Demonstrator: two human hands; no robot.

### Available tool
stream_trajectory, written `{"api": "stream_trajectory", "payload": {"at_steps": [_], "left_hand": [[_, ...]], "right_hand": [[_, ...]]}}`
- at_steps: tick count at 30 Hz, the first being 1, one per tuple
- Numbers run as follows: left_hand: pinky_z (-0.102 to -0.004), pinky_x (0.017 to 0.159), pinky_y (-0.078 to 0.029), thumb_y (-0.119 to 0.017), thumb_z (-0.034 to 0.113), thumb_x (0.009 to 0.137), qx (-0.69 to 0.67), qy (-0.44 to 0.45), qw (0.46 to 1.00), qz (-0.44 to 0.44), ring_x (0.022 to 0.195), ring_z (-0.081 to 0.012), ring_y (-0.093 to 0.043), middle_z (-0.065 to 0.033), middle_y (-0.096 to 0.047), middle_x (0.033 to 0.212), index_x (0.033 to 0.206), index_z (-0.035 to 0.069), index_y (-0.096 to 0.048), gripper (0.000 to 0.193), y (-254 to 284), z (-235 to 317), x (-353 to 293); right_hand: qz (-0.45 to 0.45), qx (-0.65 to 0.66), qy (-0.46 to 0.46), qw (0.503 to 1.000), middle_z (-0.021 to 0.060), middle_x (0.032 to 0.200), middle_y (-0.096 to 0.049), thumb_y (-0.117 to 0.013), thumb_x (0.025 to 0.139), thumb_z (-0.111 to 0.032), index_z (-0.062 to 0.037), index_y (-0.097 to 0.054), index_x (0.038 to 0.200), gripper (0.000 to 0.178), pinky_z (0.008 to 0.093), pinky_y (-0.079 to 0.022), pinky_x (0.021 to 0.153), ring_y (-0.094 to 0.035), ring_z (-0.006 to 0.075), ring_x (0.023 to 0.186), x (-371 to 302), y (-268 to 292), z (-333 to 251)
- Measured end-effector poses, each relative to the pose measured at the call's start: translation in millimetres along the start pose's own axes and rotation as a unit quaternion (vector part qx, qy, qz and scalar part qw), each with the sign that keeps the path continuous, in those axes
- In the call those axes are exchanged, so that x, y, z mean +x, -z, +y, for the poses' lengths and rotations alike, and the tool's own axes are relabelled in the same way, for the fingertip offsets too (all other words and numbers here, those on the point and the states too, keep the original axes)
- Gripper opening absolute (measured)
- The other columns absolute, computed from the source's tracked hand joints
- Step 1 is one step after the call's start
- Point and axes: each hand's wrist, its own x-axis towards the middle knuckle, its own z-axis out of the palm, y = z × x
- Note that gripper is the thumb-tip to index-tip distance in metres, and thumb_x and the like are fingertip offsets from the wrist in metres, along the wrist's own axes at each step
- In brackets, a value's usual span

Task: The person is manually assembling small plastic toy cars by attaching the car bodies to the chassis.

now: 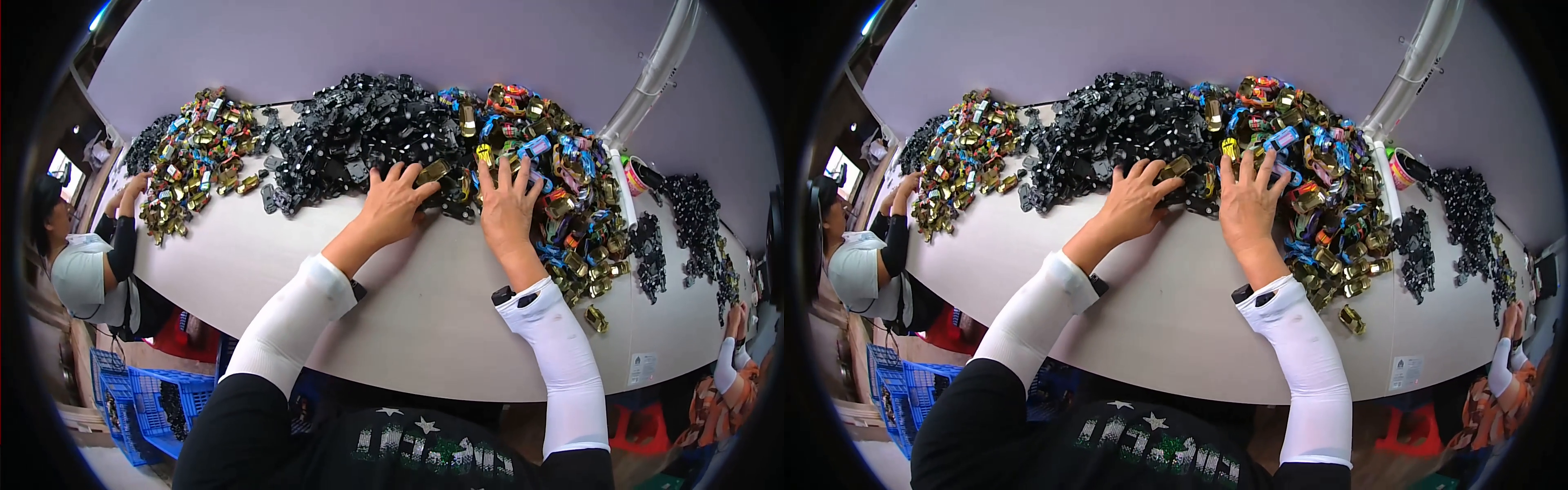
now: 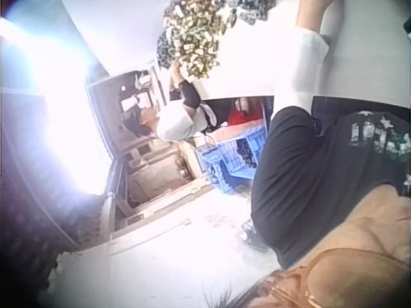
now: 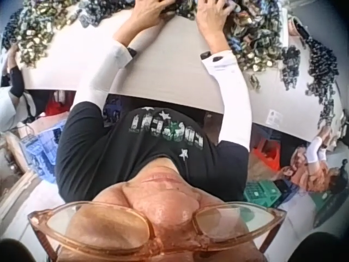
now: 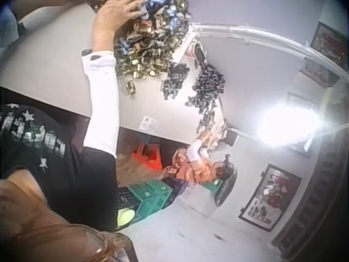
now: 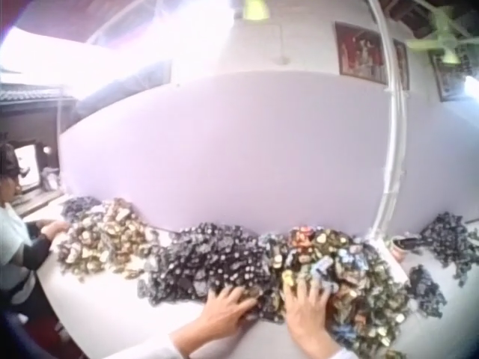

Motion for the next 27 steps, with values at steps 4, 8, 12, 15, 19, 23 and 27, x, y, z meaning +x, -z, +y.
{"api": "stream_trajectory", "payload": {"at_steps": [4, 8, 12, 15, 19, 23, 27], "left_hand": [[-0.0506, 0.092, -0.038, -0.073, 0.013, 0.071, -0.061, 0.006, 0.998, -0.028, 0.125, -0.0343, -0.04, -0.0132, -0.045, 0.131, 0.12, 0.019, -0.059, 0.052, 8.7, 3.8, -20.2], [-0.0498, 0.097, -0.036, -0.072, 0.009, 0.07, -0.076, -0.014, 0.997, -0.021, 0.128, -0.0361, -0.037, -0.0135, -0.047, 0.131, 0.117, 0.017, -0.063, 0.048, 3.1, 0.8, -46.5], [-0.0531, 0.104, -0.031, -0.07, 0.004, 0.07, -0.17, -0.011, 0.985, 0.013, 0.132, -0.0394, -0.034, -0.0132, -0.052, 0.126, 0.111, 0.014, -0.065, 0.042, 6.9, 3.0, -63.2], [-0.047, 0.095, -0.037, -0.069, 0.001, 0.071, -0.192, -0.013, 0.975, 0.107, 0.111, -0.0348, -0.051, -0.0119, -0.062, 0.099, 0.096, 0.007, -0.06, 0.027, -10.4, -3.8, -54.2], [-0.041, 0.081, -0.037, -0.072, 0.0, 0.068, -0.176, 0.111, 0.97, 0.122, 0.091, -0.0283, -0.053, -0.0086, -0.058, 0.086, 0.102, 0.009, -0.051, 0.041, -9.6, 20.2, -40.4], [-0.0374, 0.08, -0.042, -0.072, 0.0, 0.068, -0.167, 0.079, 0.954, 0.238, 0.087, -0.027, -0.056, -0.0089, -0.057, 0.089, 0.104, 0.006, -0.055, 0.041, -9.4, 33.3, -39.4], [-0.025, 0.062, -0.048, -0.069, -0.002, 0.069, -0.357, 0.094, 0.898, 0.241, 0.07, -0.013, -0.057, -0.0071, -0.057, 0.089, 0.098, -0.002, -0.061, 0.029, -17.1, 29.6, -41.4]], "right_hand": [[-0.007, 0.024, 0.006, 1.0, 0.0188, 0.134, -0.045, -0.05, 0.086, -0.012, -0.0128, -0.054, 0.127, 0.041, 0.0639, -0.029, 0.1, -0.031, 0.0469, 0.13, -15.6, 9.4, -8.3], [-0.028, 0.063, 0.007, 0.998, 0.0195, 0.136, -0.043, -0.051, 0.085, -0.01, -0.011, -0.058, 0.121, 0.036, 0.0557, -0.037, 0.098, -0.037, 0.045, 0.126, -30.7, 14.8, -12.0], [0.001, 0.137, 0.025, 0.99, 0.0204, 0.131, -0.047, -0.051, 0.083, -0.007, -0.0086, -0.062, 0.113, 0.032, 0.0486, -0.041, 0.096, -0.044, 0.0415, 0.119, -42.7, 22.8, -10.6], [0.034, 0.256, -0.016, 0.966, 0.0211, 0.114, -0.055, -0.051, 0.077, 0.002, -0.0052, -0.065, 0.102, 0.029, 0.0433, -0.045, 0.089, -0.053, 0.038, 0.105, -36.8, 26.5, -0.9], [0.225, 0.065, -0.01, 0.972, 0.0137, 0.1, -0.057, -0.054, 0.076, 0.004, -0.0046, -0.064, 0.102, 0.03, 0.0428, -0.049, 0.076, -0.058, 0.0331, 0.088, -28.5, 36.5, 1.6], [0.2, 0.275, -0.005, 0.94, 0.0125, 0.09, -0.059, -0.054, 0.081, 0.004, -0.0067, -0.061, 0.104, 0.027, 0.0412, -0.05, 0.064, -0.06, 0.0355, 0.074, -25.4, 48.2, -3.1], [-0.071, 0.416, 0.041, 0.906, 0.0162, 0.079, -0.063, -0.067, 0.079, -0.014, -0.0028, -0.063, 0.088, 0.015, 0.0442, -0.047, 0.063, -0.062, 0.035, 0.076, -31.0, 43.4, 11.5]]}}
